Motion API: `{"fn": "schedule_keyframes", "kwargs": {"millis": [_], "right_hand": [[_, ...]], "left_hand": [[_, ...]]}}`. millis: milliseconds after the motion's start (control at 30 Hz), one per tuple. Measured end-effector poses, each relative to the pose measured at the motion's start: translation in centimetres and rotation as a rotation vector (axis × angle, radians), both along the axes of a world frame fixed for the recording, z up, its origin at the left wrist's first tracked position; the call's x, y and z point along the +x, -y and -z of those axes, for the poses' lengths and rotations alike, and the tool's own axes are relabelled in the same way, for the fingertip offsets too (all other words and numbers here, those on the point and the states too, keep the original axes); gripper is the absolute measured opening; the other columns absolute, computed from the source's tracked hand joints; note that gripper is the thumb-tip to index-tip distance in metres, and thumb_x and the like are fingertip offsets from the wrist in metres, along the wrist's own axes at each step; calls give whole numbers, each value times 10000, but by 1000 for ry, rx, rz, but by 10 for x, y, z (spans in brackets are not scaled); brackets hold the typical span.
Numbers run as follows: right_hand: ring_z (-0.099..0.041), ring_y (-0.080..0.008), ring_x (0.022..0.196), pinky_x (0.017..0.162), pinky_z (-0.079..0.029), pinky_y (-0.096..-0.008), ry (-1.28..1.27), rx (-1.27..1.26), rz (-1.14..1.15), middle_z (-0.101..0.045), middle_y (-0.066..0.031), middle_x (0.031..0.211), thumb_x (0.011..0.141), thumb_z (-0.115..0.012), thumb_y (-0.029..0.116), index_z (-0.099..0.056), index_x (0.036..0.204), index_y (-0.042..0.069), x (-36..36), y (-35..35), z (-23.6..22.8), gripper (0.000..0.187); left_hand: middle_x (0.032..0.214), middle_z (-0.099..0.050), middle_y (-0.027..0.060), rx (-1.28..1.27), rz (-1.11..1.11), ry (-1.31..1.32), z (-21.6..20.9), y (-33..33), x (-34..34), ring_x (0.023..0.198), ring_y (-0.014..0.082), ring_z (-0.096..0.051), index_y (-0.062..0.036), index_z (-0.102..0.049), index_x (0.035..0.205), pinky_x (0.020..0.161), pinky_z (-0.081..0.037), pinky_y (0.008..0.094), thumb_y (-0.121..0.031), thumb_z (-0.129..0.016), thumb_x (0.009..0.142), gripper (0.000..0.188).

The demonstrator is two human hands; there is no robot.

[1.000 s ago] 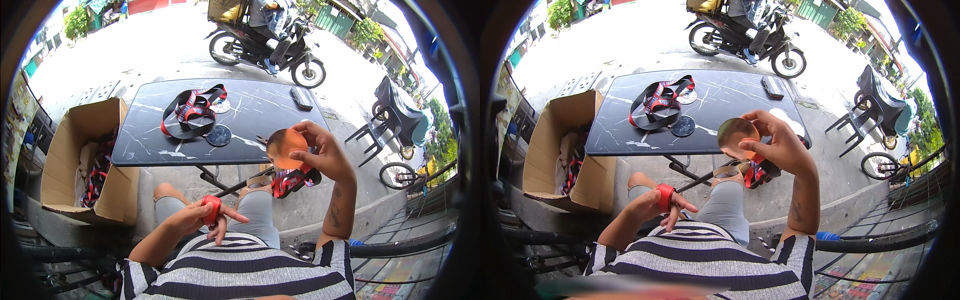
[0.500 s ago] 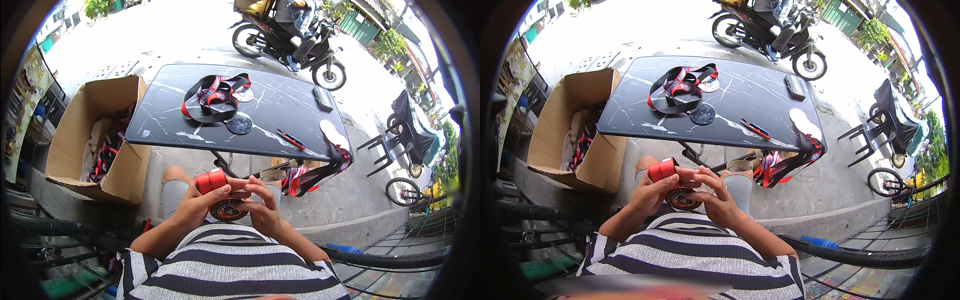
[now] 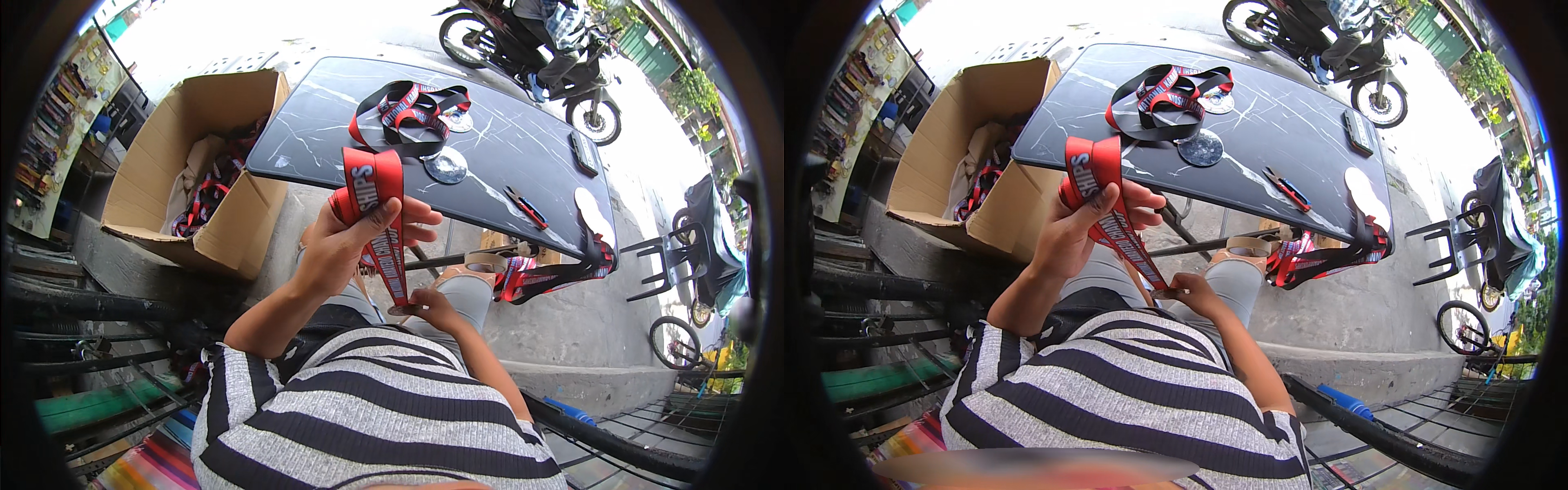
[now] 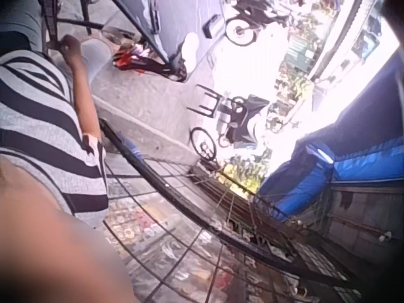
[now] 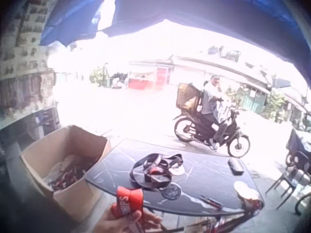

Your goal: The person assembles medals by attaching red ribbons to circular metal medals using a red plastic holder and white adhesive tape. They thread the ribbon through the holder, secure it with tape, and repeat the process for multiple medals at a table.

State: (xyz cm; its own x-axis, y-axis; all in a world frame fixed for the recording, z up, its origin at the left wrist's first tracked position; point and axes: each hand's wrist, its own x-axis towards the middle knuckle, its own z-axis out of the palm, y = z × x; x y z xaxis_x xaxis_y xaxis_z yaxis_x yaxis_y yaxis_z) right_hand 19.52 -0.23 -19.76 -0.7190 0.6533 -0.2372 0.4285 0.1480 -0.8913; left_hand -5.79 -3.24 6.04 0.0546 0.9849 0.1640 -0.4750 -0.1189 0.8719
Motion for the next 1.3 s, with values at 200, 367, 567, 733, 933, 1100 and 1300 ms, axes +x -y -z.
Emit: {"fn": "schedule_keyframes", "kwargs": {"millis": [200,367,567,733,933,1100,1300], "right_hand": [[-612,-196,957,800,-499,-326,92,-178,24,-627,-103,973,807,-723,102,-590,1062,11,-20,-14,45,301],[-546,-233,1142,966,-451,-381,-671,-243,344,-543,-148,1258,827,-764,236,-455,1330,28,-42,-16,-127,626],[-621,-212,986,890,-481,-334,-569,537,33,-637,-124,1083,800,-716,64,-601,1163,12,-58,-43,-255,384],[-638,-192,872,782,-499,-288,-334,340,-101,-648,-106,918,866,-557,-70,-635,1062,-18,-55,-44,-290,217],[-516,-102,669,600,-418,-258,39,-6,-468,-542,-29,696,1006,-495,178,-627,931,-16,-43,-69,-331,246],[-423,-106,633,577,-372,-279,-150,-222,-547,-440,0,652,1043,-451,297,-510,757,-7,-59,-63,-324,422],[-464,-87,737,656,-401,-253,-409,-88,-325,-510,-11,798,1009,-524,354,-529,1046,23,-61,-52,-288,333]], "left_hand": [[1029,-694,200,10,30,19,9,-4,3,957,296,-696,40,-637,1077,866,-557,413,-206,-533,996,279],[983,-707,95,-54,52,-78,18,-1,1,895,149,-676,-3,-654,1067,803,-541,289,-233,-589,979,256],[923,-652,-11,-70,208,-384,23,-2,7,821,44,-549,-24,-642,1074,734,-457,244,-217,-649,949,230],[964,-652,6,-120,312,-357,23,3,7,888,60,-565,-2,-610,1149,774,-468,256,-224,-626,963,290],[1078,-689,143,-56,584,-145,24,5,4,934,173,-665,38,-583,1171,796,-532,294,-374,-508,1001,452],[1020,-684,197,-43,1052,137,16,8,7,765,193,-683,91,-591,1099,642,-545,270,-571,-327,999,720],[659,-502,10,11,922,74,1,1,13,526,68,-411,111,-619,1053,524,-303,201,-580,-348,996,745]]}}
